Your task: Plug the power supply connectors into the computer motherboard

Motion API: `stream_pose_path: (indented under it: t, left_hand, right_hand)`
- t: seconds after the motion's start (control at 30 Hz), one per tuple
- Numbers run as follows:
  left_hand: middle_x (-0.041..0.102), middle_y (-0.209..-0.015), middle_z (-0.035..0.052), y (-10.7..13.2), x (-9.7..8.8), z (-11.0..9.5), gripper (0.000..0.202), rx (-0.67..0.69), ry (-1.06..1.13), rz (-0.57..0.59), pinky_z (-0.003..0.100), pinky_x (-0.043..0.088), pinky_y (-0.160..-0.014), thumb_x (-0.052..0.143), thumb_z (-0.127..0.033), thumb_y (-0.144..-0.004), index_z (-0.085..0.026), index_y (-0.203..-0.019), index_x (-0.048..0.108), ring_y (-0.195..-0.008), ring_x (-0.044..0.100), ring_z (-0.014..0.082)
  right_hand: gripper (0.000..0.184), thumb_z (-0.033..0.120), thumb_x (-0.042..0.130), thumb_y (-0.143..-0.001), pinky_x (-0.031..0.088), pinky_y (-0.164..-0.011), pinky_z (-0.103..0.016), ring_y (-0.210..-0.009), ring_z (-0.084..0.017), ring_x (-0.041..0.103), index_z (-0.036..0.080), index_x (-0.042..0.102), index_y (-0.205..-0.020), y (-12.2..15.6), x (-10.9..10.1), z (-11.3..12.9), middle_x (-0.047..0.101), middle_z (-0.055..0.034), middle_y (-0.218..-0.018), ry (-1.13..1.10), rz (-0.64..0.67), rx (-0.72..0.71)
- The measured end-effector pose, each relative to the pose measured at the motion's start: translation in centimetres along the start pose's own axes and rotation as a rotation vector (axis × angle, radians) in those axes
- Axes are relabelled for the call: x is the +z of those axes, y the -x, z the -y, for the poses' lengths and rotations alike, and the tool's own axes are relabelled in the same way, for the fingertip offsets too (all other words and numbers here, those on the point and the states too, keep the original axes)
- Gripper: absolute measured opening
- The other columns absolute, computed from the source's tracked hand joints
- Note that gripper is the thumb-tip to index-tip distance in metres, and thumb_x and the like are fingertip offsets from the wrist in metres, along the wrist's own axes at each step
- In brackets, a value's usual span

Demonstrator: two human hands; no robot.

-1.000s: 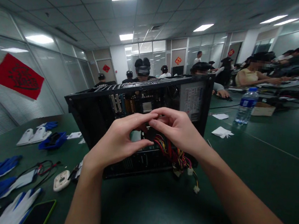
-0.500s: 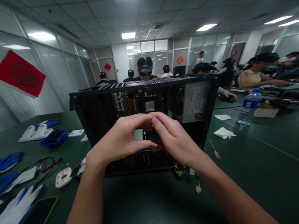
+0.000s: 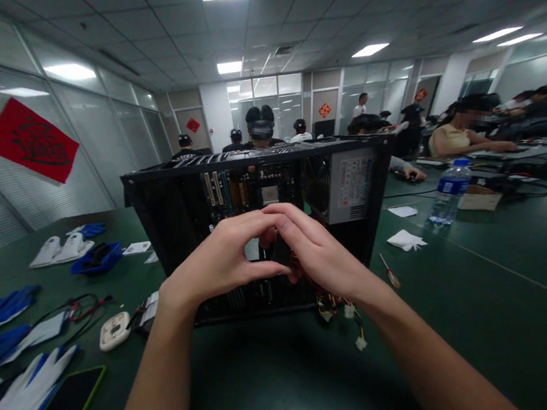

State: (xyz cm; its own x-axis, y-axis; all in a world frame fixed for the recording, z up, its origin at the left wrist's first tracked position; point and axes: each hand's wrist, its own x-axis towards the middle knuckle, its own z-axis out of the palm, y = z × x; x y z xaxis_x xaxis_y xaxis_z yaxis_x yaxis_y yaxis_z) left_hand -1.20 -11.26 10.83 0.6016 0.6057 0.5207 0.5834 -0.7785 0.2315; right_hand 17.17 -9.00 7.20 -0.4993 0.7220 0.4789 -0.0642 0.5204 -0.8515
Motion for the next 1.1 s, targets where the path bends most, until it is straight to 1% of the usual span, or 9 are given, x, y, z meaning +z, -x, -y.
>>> stream_pose_path:
  t: [0.13, 0.3, 0.37, 0.47, 0.6, 0.67, 0.83, 0.97, 1.1]
  left_hand:
    - [0.069, -0.107, 0.0062, 0.0, 0.1, -0.3, 0.048, 0.044, -0.020, -0.023, 0.032, 0.054, -0.085, 0.080, -0.041, -0.079, -0.018, -0.118, 0.064, -0.093, 0.064, 0.0197]
    - [0.069, -0.109, 0.0078, 0.1, 0.1, -0.1, 0.047, 0.079, -0.064, -0.032, 0.031, 0.054, -0.083, 0.079, -0.037, -0.080, -0.018, -0.119, 0.063, -0.094, 0.065, 0.0198]
    - [0.068, -0.109, 0.0082, 0.2, 0.0, 0.2, 0.051, 0.077, -0.097, -0.053, 0.031, 0.053, -0.083, 0.079, -0.037, -0.080, -0.018, -0.124, 0.061, -0.093, 0.065, 0.0197]
    - [0.068, -0.105, 0.0078, 0.3, -0.3, 0.4, 0.051, 0.070, -0.157, -0.093, 0.030, 0.053, -0.080, 0.077, -0.039, -0.081, -0.018, -0.125, 0.061, -0.090, 0.065, 0.0195]
    - [0.069, -0.104, 0.0078, 0.6, -0.8, 0.3, 0.049, 0.069, -0.211, -0.124, 0.030, 0.053, -0.079, 0.076, -0.038, -0.082, -0.017, -0.124, 0.061, -0.089, 0.065, 0.0194]
    - [0.069, -0.107, 0.0079, 0.6, -0.9, 0.2, 0.049, 0.073, -0.214, -0.120, 0.030, 0.053, -0.080, 0.075, -0.035, -0.083, -0.018, -0.126, 0.060, -0.091, 0.066, 0.0198]
    - [0.069, -0.113, 0.0082, 0.7, -0.8, 0.4, 0.047, 0.087, -0.198, -0.111, 0.029, 0.053, -0.085, 0.075, -0.027, -0.082, -0.018, -0.126, 0.059, -0.098, 0.066, 0.0203]
    - [0.069, -0.111, 0.0078, 0.7, -0.9, 0.5, 0.047, 0.083, -0.196, -0.105, 0.029, 0.053, -0.084, 0.075, -0.030, -0.082, -0.019, -0.125, 0.059, -0.096, 0.066, 0.0204]
    - [0.069, -0.110, 0.0075, 0.9, -1.1, 0.3, 0.049, 0.079, -0.193, -0.119, 0.029, 0.053, -0.083, 0.077, -0.030, -0.081, -0.019, -0.125, 0.060, -0.094, 0.066, 0.0201]
  right_hand:
    - [0.044, 0.055, 0.040, -0.102, 0.047, -0.045, -0.018, -0.064, -0.011, 0.058, 0.024, 0.052, -0.132, 0.2, -0.2, 0.6, 0.063, -0.0039, -0.100, 0.005, 0.028, -0.001]
    - [0.037, 0.047, 0.048, -0.101, 0.056, -0.072, -0.026, -0.098, -0.020, 0.061, 0.023, 0.058, -0.128, 0.2, -1.3, 0.5, 0.064, -0.0059, -0.112, 0.069, 0.067, -0.076]
    - [0.037, 0.044, 0.052, -0.100, 0.056, -0.079, -0.030, -0.103, -0.021, 0.060, 0.023, 0.056, -0.131, 0.1, -2.1, 0.3, 0.064, -0.0056, -0.116, 0.072, 0.111, -0.070]
    - [0.041, 0.040, 0.057, -0.097, 0.055, -0.081, -0.031, -0.098, -0.018, 0.062, 0.021, 0.054, -0.134, 0.1, -3.3, 0.3, 0.064, -0.0054, -0.114, 0.045, 0.182, -0.024]
    - [0.040, 0.044, 0.065, -0.092, 0.053, -0.067, -0.026, -0.081, -0.015, 0.062, 0.014, 0.060, -0.119, 0.0, -3.8, 0.6, 0.065, -0.0034, -0.091, 0.001, 0.335, 0.087]
    - [0.042, 0.045, 0.068, -0.089, 0.051, -0.061, -0.024, -0.076, -0.014, 0.061, 0.013, 0.060, -0.115, -0.1, -3.5, 0.8, 0.064, -0.0019, -0.086, -0.033, 0.367, 0.105]
    - [0.039, 0.039, 0.072, -0.087, 0.051, -0.058, -0.023, -0.069, -0.013, 0.059, 0.014, 0.059, -0.114, -0.2, -2.2, 0.9, 0.061, 0.0009, -0.080, -0.050, 0.315, 0.120]
    - [0.030, 0.036, 0.066, -0.090, 0.051, -0.057, -0.023, -0.064, -0.012, 0.058, 0.015, 0.058, -0.109, 0.0, -1.6, 1.0, 0.060, 0.0022, -0.074, -0.055, 0.279, 0.143]
    - [0.028, 0.037, 0.064, -0.092, 0.051, -0.056, -0.024, -0.062, -0.012, 0.058, 0.015, 0.057, -0.108, 0.1, -1.3, 0.9, 0.059, 0.0026, -0.072, -0.080, 0.283, 0.134]
